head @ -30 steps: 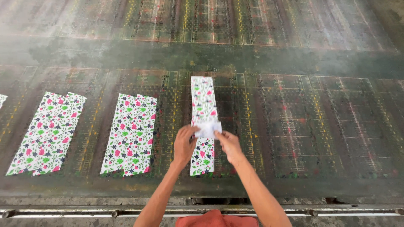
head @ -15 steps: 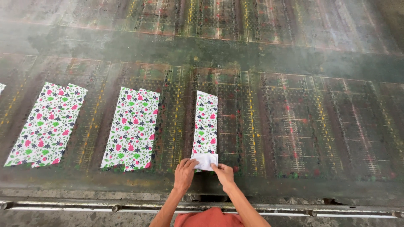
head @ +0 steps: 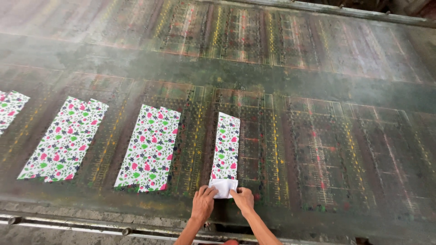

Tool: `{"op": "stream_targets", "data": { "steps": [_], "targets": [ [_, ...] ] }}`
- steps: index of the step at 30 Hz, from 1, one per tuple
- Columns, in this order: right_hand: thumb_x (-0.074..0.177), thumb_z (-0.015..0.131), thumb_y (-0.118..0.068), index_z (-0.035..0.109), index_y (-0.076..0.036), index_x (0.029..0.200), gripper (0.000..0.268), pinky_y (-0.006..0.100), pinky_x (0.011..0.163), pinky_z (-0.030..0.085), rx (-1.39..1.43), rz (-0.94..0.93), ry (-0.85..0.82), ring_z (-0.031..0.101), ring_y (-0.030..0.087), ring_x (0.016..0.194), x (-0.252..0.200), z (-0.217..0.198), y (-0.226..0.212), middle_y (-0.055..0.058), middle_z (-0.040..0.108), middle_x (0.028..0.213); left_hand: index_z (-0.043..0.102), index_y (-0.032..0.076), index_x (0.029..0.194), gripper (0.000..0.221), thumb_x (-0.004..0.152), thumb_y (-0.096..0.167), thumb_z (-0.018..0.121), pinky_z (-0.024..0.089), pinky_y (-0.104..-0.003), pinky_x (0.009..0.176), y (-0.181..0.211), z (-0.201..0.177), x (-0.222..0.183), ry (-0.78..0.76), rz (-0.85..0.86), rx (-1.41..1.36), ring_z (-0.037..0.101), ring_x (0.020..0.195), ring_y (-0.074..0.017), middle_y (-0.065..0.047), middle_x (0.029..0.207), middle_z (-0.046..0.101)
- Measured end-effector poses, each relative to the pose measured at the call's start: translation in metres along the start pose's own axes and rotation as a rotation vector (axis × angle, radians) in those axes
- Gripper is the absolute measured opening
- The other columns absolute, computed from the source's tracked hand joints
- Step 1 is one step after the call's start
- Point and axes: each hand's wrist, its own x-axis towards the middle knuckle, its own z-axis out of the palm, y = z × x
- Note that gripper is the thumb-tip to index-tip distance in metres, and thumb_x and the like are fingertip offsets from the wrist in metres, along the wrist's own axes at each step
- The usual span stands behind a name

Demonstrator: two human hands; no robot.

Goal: Folding small printed fabric strips on a production table

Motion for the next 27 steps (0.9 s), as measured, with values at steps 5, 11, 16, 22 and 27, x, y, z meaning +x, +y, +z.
{"op": "stream_targets", "data": {
  "steps": [5, 11, 16, 22, 27],
  "targets": [
    [0.088, 0.073, -0.037, 0.054, -0.014, 0.084, 0.030, 0.034, 0.064, 0.033, 0.016, 0.067, -0.037, 0.045, 0.015, 0.065, 0.003, -0.003, -0.013, 0.001, 0.048, 0.075, 0.061, 0.019, 0.126, 0.051, 0.076, 0.011, 0.066, 0.046, -0.047, 0.088, 0.008, -0.006, -0.001, -0.118, -0.071, -0.028, 0.045, 0.130, -0.0295, 0.000, 0.134, 0.062],
    [0.090, 0.081, -0.033, 0.069, -0.009, 0.113, 0.035, 0.033, 0.063, 0.033, 0.337, 0.221, -0.124, 0.045, 0.016, 0.074, 0.018, -0.001, -0.008, 0.003, 0.050, 0.089, 0.057, 0.017, 0.124, 0.058, 0.075, 0.045, 0.068, 0.044, -0.045, 0.091, 0.033, -0.017, 0.007, -0.116, -0.205, -0.054, 0.048, 0.129, -0.0287, -0.002, 0.124, 0.063],
    [0.088, 0.088, -0.028, 0.064, -0.011, 0.079, 0.030, 0.030, 0.045, 0.016, 0.525, 0.120, -0.205, 0.030, 0.010, 0.049, 0.021, 0.002, -0.011, -0.001, 0.033, 0.059, 0.059, 0.020, 0.115, 0.048, 0.083, 0.052, 0.075, 0.046, -0.047, 0.089, 0.033, -0.006, 0.015, 0.038, -0.245, 0.035, 0.053, 0.125, -0.0316, -0.007, 0.117, 0.067],
    [0.094, 0.083, -0.027, 0.066, -0.007, 0.084, 0.028, 0.031, 0.050, 0.020, 0.500, 0.015, -0.217, 0.028, 0.012, 0.051, -0.019, -0.018, -0.080, 0.001, 0.037, 0.061, 0.067, 0.024, 0.120, 0.036, 0.085, 0.026, 0.076, 0.047, -0.044, 0.094, 0.010, -0.064, 0.046, 0.351, -0.200, -0.015, 0.057, 0.128, -0.0253, 0.004, 0.123, 0.071],
    [0.089, 0.082, -0.017, 0.064, -0.007, 0.078, 0.023, 0.025, 0.044, 0.016, 0.803, -0.323, -0.170, 0.031, 0.007, 0.050, -0.040, 0.006, -0.123, -0.001, 0.040, 0.059, 0.064, 0.017, 0.125, 0.038, 0.090, 0.017, 0.076, 0.045, -0.046, 0.095, -0.015, -0.196, 0.081, 0.496, 0.132, -0.109, 0.057, 0.132, -0.0291, -0.003, 0.123, 0.073]
  ]
}}
